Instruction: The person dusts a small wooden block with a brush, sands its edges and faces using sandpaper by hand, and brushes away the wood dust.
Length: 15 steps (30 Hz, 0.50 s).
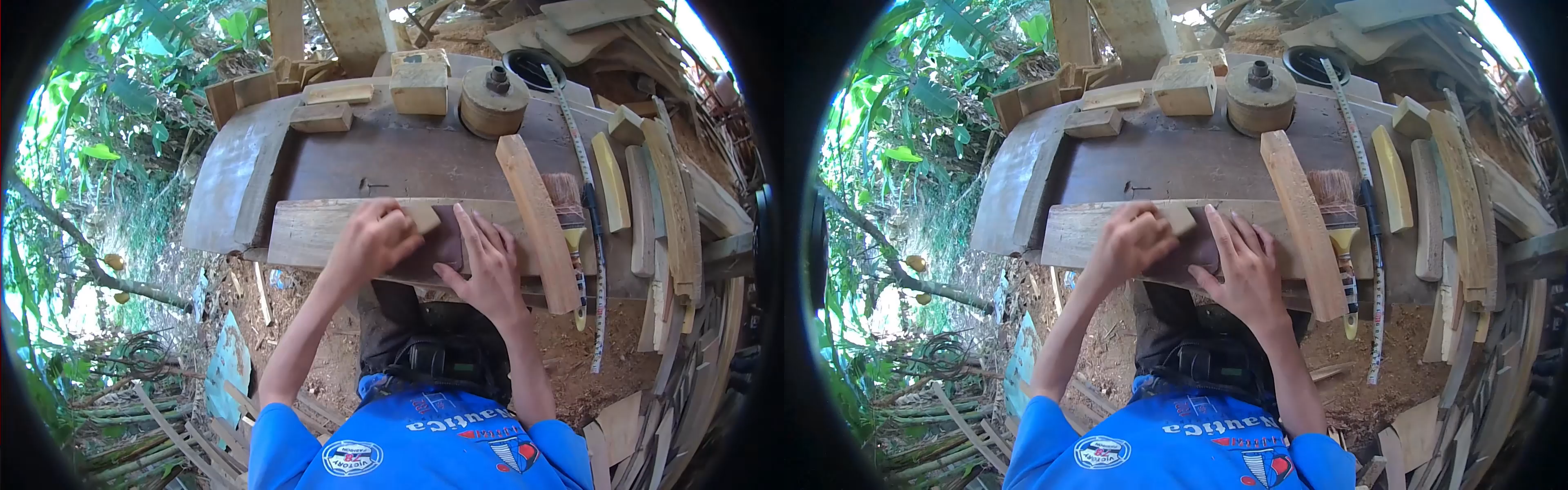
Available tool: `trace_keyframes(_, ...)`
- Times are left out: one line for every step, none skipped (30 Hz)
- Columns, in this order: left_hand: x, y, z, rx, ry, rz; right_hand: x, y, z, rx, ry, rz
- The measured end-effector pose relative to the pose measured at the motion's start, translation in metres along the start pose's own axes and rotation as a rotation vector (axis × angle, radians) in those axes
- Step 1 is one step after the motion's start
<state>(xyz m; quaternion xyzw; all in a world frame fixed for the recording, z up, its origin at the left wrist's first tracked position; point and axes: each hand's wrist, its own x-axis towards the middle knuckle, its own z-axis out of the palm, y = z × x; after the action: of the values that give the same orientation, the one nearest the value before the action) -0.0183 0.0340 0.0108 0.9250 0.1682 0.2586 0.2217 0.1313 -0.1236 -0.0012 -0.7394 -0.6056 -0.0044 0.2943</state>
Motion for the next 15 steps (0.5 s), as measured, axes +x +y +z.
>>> trace_keyframes(-0.004, 0.003, 0.000, -0.021, -0.039, 0.038, -0.001, -0.001, 0.000, -0.009, -0.006, 0.001)
trace_keyframes(-0.005, 0.008, 0.000, -0.039, -0.074, 0.089, 0.000, 0.000, 0.001, 0.001, -0.006, 0.000)
trace_keyframes(-0.004, 0.012, 0.000, -0.059, -0.105, 0.144, 0.000, 0.001, 0.001, 0.006, -0.005, -0.004)
trace_keyframes(-0.003, 0.016, -0.004, -0.029, -0.133, 0.140, -0.001, 0.002, 0.001, 0.012, -0.012, -0.008)
trace_keyframes(0.000, 0.013, -0.003, 0.033, -0.105, 0.103, 0.000, 0.002, 0.000, 0.001, -0.007, -0.011)
trace_keyframes(0.003, 0.009, -0.003, 0.096, -0.079, 0.060, 0.000, 0.002, 0.000, -0.008, -0.007, -0.015)
trace_keyframes(0.005, 0.007, -0.003, 0.160, -0.057, 0.021, 0.000, 0.001, 0.000, -0.014, -0.002, -0.014)
trace_keyframes(0.000, 0.011, 0.000, 0.012, -0.141, 0.100, 0.001, 0.001, 0.000, 0.005, 0.007, -0.013)
trace_keyframes(-0.003, 0.028, -0.002, 0.023, -0.096, 0.178, 0.002, 0.003, 0.000, 0.020, 0.016, -0.012)
trace_keyframes(-0.002, 0.018, -0.002, 0.011, -0.115, 0.127, -0.001, 0.003, 0.000, 0.040, 0.010, -0.011)
trace_keyframes(-0.001, 0.008, -0.003, 0.002, -0.132, 0.067, -0.001, 0.003, -0.001, 0.027, 0.009, -0.017)
trace_keyframes(-0.002, 0.007, -0.004, 0.044, -0.117, 0.047, -0.001, 0.003, -0.002, 0.018, 0.006, -0.024)
trace_keyframes(-0.001, 0.005, -0.006, 0.089, -0.105, 0.035, 0.000, 0.002, -0.001, 0.010, 0.011, -0.027)
trace_keyframes(0.003, 0.003, -0.009, 0.137, -0.091, 0.034, 0.002, 0.002, 0.000, 0.013, 0.016, -0.024)
trace_keyframes(0.004, 0.007, -0.011, 0.096, -0.123, 0.037, 0.002, 0.003, 0.000, 0.016, 0.015, -0.021)
